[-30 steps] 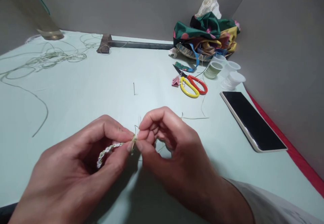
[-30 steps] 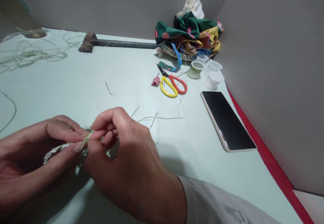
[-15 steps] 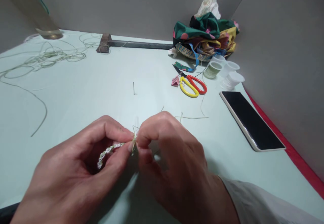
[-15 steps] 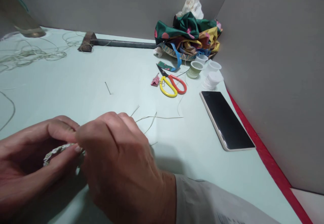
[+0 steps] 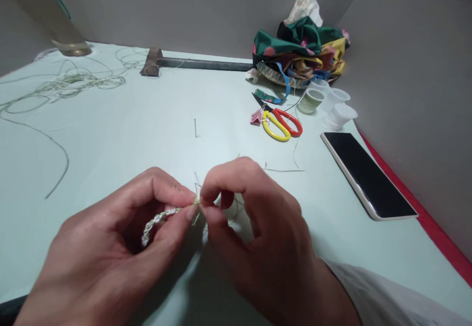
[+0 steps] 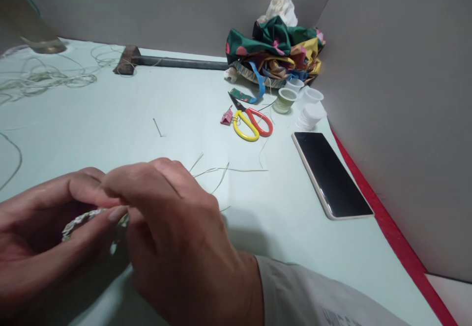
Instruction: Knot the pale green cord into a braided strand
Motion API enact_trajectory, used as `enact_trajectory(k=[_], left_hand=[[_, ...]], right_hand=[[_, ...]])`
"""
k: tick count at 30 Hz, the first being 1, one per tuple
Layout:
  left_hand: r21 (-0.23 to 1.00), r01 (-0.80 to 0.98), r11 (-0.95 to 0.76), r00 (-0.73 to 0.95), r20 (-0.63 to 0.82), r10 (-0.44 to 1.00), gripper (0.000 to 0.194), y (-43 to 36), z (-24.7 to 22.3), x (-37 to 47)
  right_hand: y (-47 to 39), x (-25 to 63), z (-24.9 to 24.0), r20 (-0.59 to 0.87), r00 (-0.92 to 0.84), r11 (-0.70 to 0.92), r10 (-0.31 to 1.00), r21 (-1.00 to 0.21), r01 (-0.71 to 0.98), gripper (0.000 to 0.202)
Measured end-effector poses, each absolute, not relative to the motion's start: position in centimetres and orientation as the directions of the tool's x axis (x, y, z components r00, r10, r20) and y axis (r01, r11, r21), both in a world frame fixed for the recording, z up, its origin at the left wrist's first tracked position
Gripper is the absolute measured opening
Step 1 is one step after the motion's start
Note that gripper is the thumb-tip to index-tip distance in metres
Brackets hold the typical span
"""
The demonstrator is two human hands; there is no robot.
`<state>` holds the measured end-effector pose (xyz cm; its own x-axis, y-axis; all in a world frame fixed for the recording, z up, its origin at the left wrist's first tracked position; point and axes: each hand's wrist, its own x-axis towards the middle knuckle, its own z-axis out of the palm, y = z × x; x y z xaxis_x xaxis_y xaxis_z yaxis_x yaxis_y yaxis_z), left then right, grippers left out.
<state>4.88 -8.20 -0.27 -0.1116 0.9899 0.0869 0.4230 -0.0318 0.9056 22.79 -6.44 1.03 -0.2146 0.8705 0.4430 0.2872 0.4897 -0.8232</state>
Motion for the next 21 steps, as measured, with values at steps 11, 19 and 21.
enact_trajectory(k=[11, 19, 21], left_hand=[[0.930, 0.360, 0.069, -0.075, -0.045, 0.996, 0.025, -7.6, 0.4, 3.8], [0.927, 0.176, 0.330, -0.056, -0.326, 0.944, 0.040, -7.6, -0.4, 3.1], [0.939, 0.197, 0.281, -0.037, -0.279, 0.960, 0.040, -7.7, -0.4, 3.1]], right_hand=[[-5.5, 24.2, 1.9, 0.361, -0.191, 0.401, 0.913, -0.881, 0.251, 0.014], [-5.8, 24.3, 1.2, 0.439, -0.415, 0.603, 0.797, -0.618, 0.503, 0.012], [-5.8, 24.1, 1.1, 0.423, -0.444, 0.611, 0.790, -0.601, 0.515, 0.024]])
